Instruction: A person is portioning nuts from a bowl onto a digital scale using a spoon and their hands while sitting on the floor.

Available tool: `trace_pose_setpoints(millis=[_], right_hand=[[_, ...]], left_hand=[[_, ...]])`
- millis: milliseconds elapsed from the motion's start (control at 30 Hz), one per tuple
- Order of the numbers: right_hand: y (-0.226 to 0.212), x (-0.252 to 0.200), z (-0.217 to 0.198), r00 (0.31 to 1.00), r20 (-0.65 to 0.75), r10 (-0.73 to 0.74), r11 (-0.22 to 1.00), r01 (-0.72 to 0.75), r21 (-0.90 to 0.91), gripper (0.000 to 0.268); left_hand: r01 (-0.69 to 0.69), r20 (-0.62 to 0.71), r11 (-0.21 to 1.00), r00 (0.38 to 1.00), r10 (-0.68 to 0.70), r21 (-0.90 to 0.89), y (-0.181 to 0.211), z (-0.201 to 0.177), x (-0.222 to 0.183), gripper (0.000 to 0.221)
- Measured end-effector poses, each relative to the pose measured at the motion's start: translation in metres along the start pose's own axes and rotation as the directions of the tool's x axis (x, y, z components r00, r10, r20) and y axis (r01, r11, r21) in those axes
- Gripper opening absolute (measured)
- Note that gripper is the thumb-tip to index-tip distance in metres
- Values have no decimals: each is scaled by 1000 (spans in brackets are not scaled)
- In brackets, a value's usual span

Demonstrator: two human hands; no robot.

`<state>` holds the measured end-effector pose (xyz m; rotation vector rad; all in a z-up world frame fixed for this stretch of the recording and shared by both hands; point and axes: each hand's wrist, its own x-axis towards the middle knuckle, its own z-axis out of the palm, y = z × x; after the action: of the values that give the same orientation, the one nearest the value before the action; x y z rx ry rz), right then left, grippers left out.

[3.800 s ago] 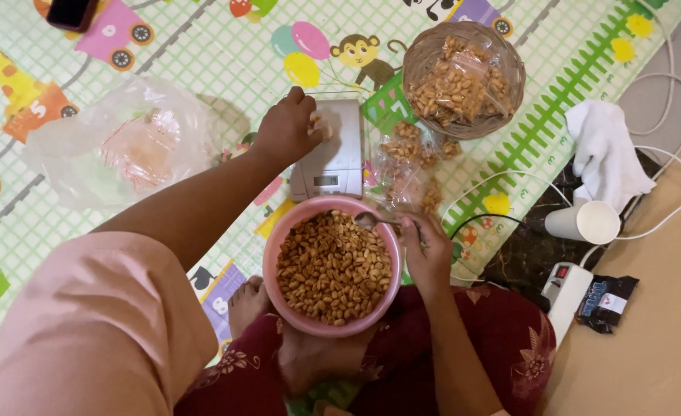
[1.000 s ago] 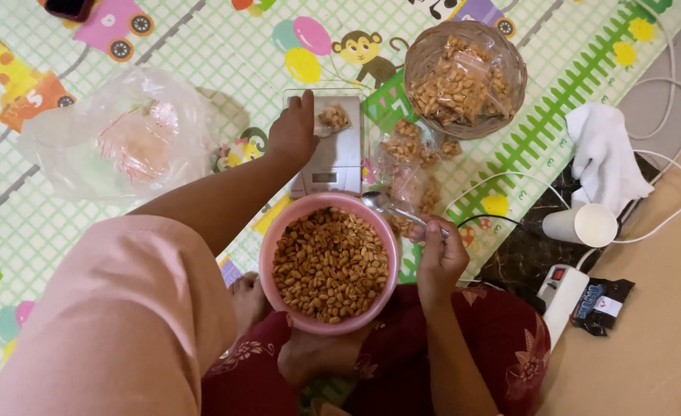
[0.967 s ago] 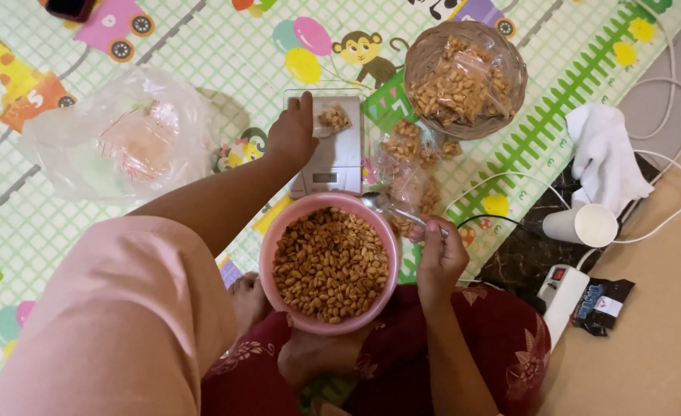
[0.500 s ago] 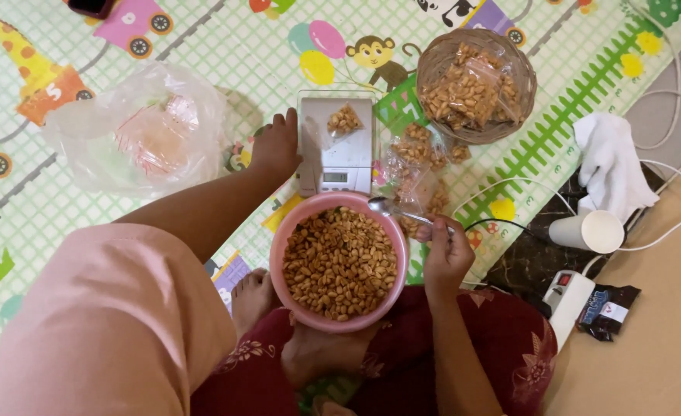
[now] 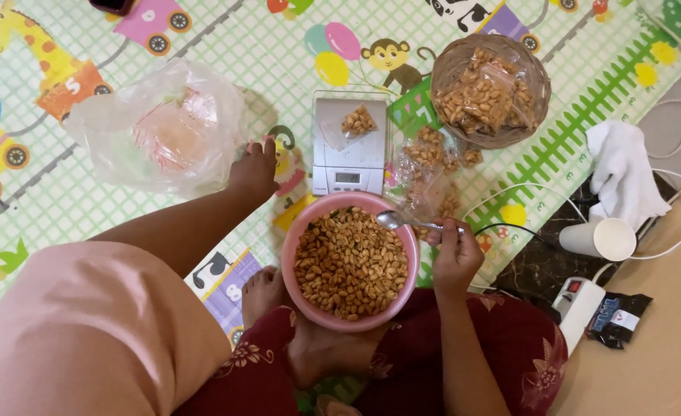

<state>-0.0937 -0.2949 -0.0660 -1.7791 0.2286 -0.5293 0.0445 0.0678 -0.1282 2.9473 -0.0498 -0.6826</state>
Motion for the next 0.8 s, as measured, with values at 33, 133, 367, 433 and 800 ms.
trace_pose_setpoints(millis=[33, 133, 367, 433, 800], right_hand=[[-2, 0, 1, 1000, 1, -1, 1000, 1, 0, 23], [-6, 0, 4, 1000, -9, -21, 1000, 21, -8, 23], [1, -1, 3, 999, 2, -51, 998, 51, -26, 25], [1, -1, 3, 998, 5, -55, 998, 55, -30, 25], [-5, 0, 4, 1000, 8, -14, 1000, 14, 7, 23]], left_hand=[[1, -1, 1000, 1000, -1, -1, 1, -1, -2, 96], [3, -7, 1000, 1000, -3, -1, 2, -1, -5, 93], [1, 7, 1000, 1000, -2, 23, -3, 6, -3, 93], [4, 6, 1000, 1000, -4, 26, -3, 4, -5, 92], [-15, 9, 999, 1000, 15, 41, -4, 0, -8, 92]])
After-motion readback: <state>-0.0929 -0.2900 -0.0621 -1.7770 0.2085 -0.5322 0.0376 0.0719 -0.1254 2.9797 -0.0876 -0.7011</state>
